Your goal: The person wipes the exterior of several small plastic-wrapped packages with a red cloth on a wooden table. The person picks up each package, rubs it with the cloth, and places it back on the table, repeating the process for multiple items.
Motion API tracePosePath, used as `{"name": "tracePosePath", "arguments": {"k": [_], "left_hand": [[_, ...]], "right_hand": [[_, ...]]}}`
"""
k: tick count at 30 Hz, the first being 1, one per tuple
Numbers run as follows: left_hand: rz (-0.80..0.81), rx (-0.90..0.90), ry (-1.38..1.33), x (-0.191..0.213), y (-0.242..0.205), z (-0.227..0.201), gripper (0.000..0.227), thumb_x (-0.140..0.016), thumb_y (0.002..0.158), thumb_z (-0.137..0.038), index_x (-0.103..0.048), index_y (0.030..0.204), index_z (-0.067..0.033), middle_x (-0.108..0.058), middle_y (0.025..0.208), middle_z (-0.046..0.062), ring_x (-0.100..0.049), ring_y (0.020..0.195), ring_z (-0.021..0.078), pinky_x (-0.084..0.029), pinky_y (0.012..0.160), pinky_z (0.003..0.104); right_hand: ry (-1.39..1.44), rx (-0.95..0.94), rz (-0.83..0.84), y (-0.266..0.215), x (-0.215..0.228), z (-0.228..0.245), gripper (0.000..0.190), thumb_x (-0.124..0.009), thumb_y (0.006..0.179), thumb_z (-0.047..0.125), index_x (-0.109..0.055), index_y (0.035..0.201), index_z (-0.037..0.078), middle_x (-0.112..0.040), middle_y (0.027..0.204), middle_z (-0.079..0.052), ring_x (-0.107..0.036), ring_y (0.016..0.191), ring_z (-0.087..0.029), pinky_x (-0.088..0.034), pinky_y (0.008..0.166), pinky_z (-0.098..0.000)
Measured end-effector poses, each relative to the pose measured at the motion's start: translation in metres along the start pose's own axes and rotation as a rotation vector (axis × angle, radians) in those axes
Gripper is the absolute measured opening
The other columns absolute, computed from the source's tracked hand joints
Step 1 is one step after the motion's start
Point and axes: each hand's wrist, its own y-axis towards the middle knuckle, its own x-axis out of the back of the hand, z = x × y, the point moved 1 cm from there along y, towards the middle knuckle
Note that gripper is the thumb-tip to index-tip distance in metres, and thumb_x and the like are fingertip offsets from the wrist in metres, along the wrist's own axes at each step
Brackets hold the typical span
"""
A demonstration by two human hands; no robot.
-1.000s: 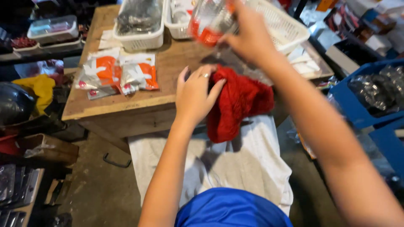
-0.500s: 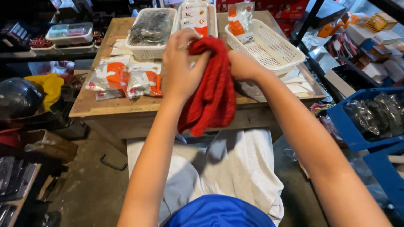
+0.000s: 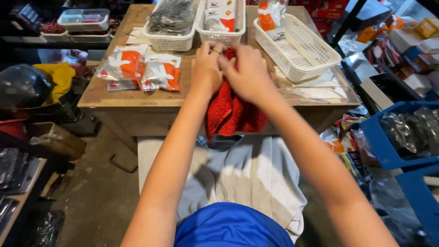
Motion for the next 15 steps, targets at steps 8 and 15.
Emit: {"name": "tracePosePath", "arguments": {"k": [8, 15], "left_hand": [[0.143, 0.173, 0.083, -0.011, -0.005, 0.001, 0.043, -0.042, 0.102, -0.053, -0.066, 0.125, -0.0248, -0.053, 0.13, 0.012, -0.05, 0.109, 0.0377, -0.034, 0.092, 0.061], [0.069, 0.17, 0.197, -0.002, 0.004, -0.005, 0.032, -0.057, 0.1, -0.03, -0.063, 0.126, -0.0131, -0.054, 0.125, 0.015, -0.05, 0.107, 0.0347, -0.031, 0.098, 0.059]], "right_hand": [[-0.064, -0.137, 0.114, -0.031, -0.01, -0.041, 0.072, -0.067, 0.097, 0.038, -0.044, 0.145, -0.011, -0.056, 0.14, -0.03, -0.055, 0.121, -0.048, -0.042, 0.102, -0.0546], [0.922, -0.461, -0.019, -0.052, 0.057, -0.066, 0.046, -0.064, 0.086, -0.005, -0.053, 0.128, 0.009, -0.068, 0.118, -0.011, -0.065, 0.1, -0.018, -0.053, 0.091, -0.0259]]}}
